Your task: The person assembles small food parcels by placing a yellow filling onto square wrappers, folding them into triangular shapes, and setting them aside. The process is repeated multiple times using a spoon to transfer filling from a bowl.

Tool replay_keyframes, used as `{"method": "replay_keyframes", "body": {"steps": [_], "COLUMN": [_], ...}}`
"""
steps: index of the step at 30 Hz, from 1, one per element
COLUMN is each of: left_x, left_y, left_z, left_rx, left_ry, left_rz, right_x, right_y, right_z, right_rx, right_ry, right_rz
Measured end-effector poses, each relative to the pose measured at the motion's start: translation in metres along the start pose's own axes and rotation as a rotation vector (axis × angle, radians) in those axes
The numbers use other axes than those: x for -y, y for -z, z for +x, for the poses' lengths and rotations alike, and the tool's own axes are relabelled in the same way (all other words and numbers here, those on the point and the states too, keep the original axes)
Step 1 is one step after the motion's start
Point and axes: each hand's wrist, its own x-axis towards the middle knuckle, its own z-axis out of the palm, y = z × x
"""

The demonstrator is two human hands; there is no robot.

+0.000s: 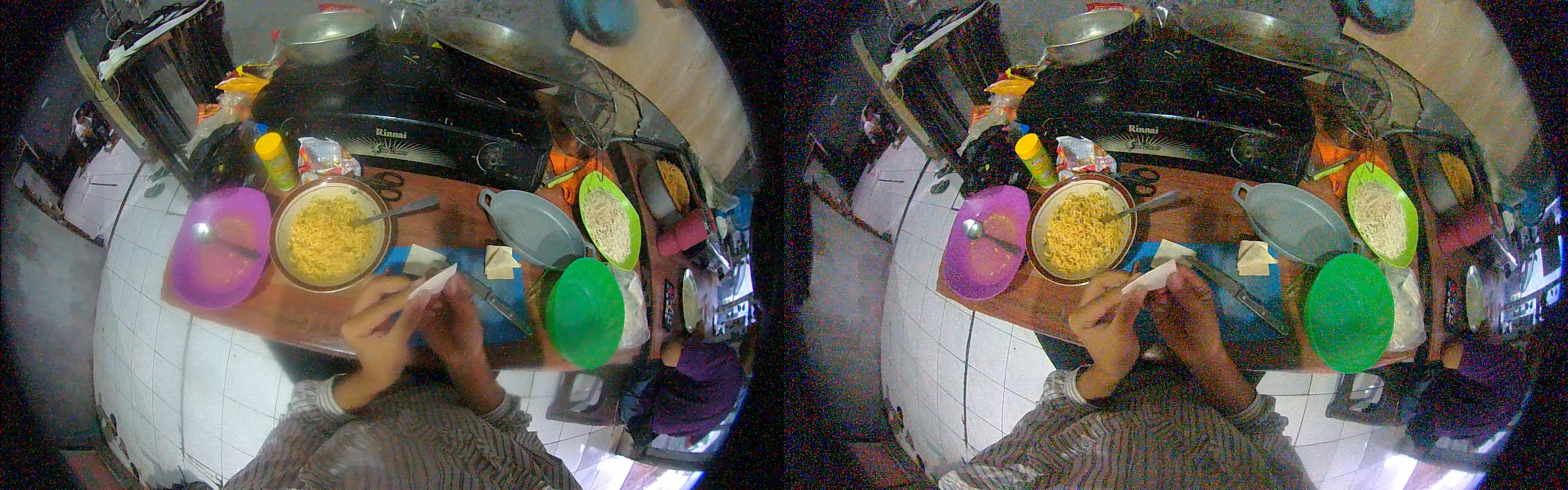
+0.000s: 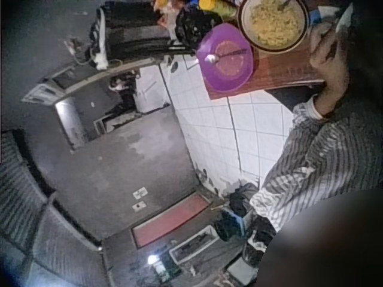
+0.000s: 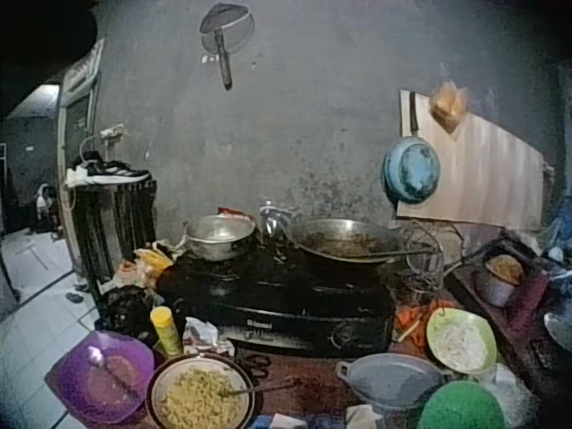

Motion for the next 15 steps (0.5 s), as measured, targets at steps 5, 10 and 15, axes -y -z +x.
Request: {"method": "replay_keyframes", "body": {"steps": [5, 10, 15], "left_x": [0.0008, 0.0055, 0.0087], "left_y": [-0.0012, -0.0031, -0.001], "left_z": [-0.0016, -0.001, 0.0024], "left_rx": [-0.03, -0.083, -0.062], "left_ry": [0.031, 0.081, 0.0], "left_rz": [0.011, -0.074, -0.044], "right_x": [-0.0027, -0.0036, -0.0033], "right_y": [-0.0022, -0.0029, -0.0018], "right_z": [-0.001, 0.0012, -0.0004], "right_rx": [-0.022, 0.034, -0.113], "right_ry": [0.041, 0.075, 0.094], "right_rz": [-0.006, 0.019, -0.038]}}
